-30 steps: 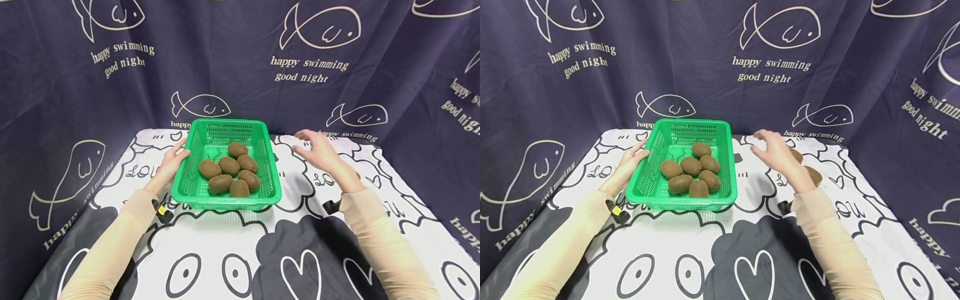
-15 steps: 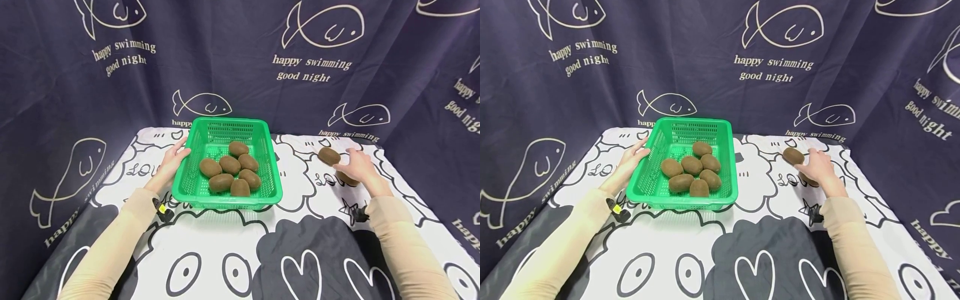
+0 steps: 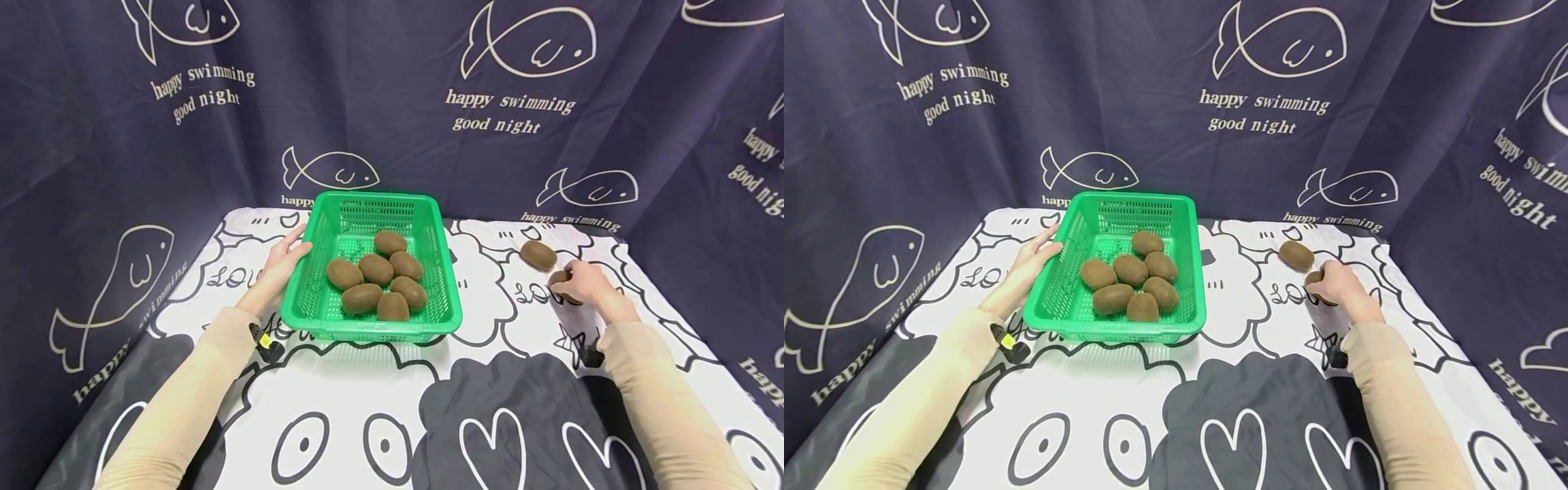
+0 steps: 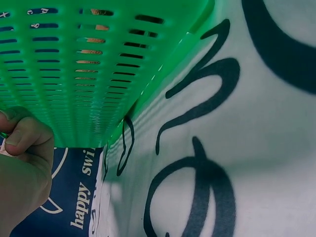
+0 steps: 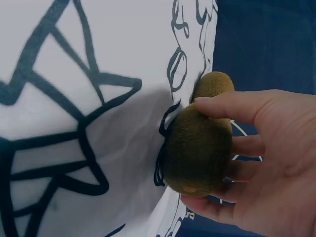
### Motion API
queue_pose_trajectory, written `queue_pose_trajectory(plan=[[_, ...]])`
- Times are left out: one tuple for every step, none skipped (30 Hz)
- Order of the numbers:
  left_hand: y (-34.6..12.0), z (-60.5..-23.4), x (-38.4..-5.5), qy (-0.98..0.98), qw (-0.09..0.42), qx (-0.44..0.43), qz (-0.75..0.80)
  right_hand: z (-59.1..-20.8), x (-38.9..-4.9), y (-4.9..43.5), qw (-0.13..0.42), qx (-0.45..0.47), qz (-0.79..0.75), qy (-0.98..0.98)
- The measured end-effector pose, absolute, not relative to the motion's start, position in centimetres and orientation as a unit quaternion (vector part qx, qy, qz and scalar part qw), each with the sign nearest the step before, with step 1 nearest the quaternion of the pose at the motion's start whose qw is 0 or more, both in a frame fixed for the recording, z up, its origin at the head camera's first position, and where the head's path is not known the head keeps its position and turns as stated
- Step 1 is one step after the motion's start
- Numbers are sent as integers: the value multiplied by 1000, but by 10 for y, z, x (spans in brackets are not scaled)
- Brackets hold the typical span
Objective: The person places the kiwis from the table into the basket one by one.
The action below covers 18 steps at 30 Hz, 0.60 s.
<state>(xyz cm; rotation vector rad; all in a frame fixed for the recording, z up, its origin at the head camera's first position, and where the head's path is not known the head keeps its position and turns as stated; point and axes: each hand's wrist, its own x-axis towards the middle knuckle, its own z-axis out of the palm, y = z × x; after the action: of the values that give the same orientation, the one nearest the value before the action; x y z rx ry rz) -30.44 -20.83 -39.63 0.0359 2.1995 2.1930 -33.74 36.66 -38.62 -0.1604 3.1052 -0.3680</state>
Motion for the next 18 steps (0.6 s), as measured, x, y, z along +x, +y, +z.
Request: queue_pose_trajectory(plan=[[-208,-396,-304,707,18,11,707,-387,-338,367,7,-51,-119,992],[-208,-397,-304,707,18,11,707,-388,-338,367,9,-51,-120,991],[-208,-397,-304,706,20,10,707,-388,-339,367,12,-50,-120,991],[-209,-397,-305,706,21,8,707,-388,-339,367,14,-49,-118,992],[-208,-397,-305,706,22,6,708,-387,-340,367,16,-48,-117,992],[-208,-396,-305,707,22,4,707,-386,-340,366,16,-49,-116,992],[-209,-396,-305,709,23,3,705,-386,-340,366,16,-49,-116,992],[-209,-397,-306,710,23,2,704,-385,-339,365,16,-48,-116,992],[-210,-397,-306,711,25,2,703,-384,-338,364,17,-46,-116,992],[-210,-397,-306,712,24,2,702,-384,-337,363,18,-45,-117,992],[-210,-398,-306,713,24,3,701,-383,-337,362,19,-45,-118,992],[-211,-398,-306,714,23,4,700,-382,-336,361,20,-44,-119,992],[-211,-398,-306,715,22,5,699,-381,-336,360,22,-45,-121,991],[-211,-399,-305,715,22,6,699,-380,-336,358,21,-47,-122,991],[-211,-398,-305,716,21,7,697,-379,-336,356,19,-51,-125,991],[-210,-398,-305,717,18,7,696,-378,-336,355,15,-55,-127,990],[-210,-398,-305,719,16,8,695,-377,-336,353,10,-59,-129,990],[-209,-398,-305,720,14,9,694,-376,-336,351,6,-62,-132,989]])
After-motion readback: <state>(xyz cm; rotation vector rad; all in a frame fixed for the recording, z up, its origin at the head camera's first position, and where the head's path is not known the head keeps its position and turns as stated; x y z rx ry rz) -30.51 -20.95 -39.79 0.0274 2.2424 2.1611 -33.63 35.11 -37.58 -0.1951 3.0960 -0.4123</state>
